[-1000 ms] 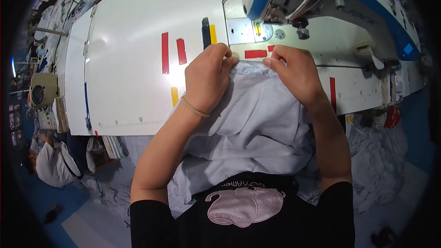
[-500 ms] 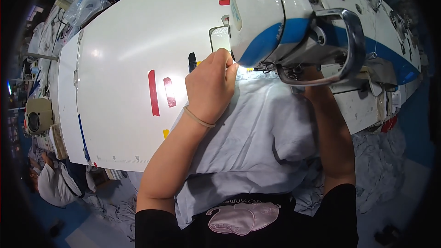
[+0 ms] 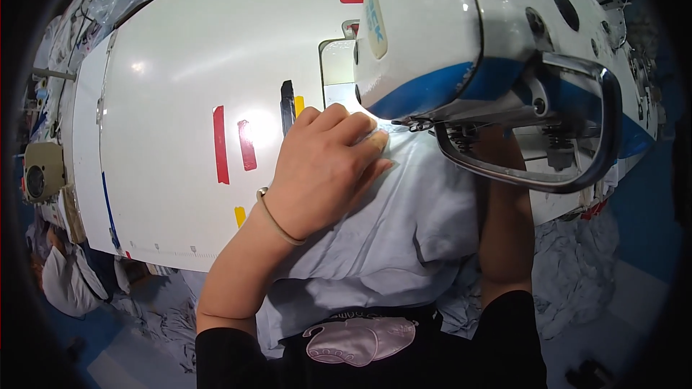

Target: Sewing fabric pieces together using an industrial sewing machine.

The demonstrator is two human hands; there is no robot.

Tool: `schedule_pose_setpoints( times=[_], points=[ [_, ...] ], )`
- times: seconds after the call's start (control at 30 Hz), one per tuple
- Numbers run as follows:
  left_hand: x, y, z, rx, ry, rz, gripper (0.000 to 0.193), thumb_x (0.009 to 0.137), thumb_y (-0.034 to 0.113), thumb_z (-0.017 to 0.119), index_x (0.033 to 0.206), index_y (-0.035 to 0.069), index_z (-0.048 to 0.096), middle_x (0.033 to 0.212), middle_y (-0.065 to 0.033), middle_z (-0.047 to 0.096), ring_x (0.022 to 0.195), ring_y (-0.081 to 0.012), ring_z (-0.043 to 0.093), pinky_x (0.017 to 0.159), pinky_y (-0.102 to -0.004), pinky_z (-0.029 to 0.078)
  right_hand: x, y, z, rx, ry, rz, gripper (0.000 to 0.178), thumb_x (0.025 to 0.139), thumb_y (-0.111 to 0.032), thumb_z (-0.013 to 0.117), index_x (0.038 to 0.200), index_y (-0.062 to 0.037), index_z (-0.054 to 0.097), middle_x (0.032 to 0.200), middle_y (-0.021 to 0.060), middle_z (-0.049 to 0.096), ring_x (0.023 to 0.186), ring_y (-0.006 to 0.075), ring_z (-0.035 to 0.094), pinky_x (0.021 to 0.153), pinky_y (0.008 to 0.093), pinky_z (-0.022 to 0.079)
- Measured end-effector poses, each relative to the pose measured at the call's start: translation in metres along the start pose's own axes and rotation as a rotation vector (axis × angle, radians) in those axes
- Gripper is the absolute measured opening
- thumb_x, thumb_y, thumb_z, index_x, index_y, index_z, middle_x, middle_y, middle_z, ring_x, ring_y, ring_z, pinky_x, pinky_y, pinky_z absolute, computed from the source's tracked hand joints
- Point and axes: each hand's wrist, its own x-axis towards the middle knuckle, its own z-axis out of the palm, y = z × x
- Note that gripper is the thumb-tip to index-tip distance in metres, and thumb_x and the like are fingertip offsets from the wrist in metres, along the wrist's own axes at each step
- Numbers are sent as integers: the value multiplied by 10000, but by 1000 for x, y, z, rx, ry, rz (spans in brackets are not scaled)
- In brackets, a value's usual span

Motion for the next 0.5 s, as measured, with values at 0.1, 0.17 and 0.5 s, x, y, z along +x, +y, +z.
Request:
schedule_pose_setpoints(
  times=[0.1, 0.17, 0.5],
  points=[
    [-1, 2, -1, 42, -32, -21, 268, 844, 260, 801, 1052, 98, 756, 983, -14, 636, 933, -211, 594, 803, -375, 448, 7, 2, -1, -36, -20, -7, 204, 862, -198, 746, 1013, -67, 707, 928, 101, 726, 871, 286, 719, 798, 425, 578],
    [-1, 3, -1, 56, -31, -27, 283, 841, 259, 800, 1070, 97, 761, 1000, -14, 641, 950, -210, 597, 812, -373, 451, 12, 4, -1, -62, -29, -15, 214, 872, -206, 740, 1032, -68, 709, 940, 102, 728, 881, 283, 721, 804, 425, 579],
    [-4, 3, 2, 121, -41, -75, 367, 834, 228, 802, 1168, 79, 773, 1151, -13, 693, 1014, -207, 607, 856, -368, 464, 16, 6, 4, -205, -45, -60, 268, 922, -246, 713, 1126, -73, 716, 1003, 104, 741, 932, 270, 734, 834, 422, 587]
  ],
)
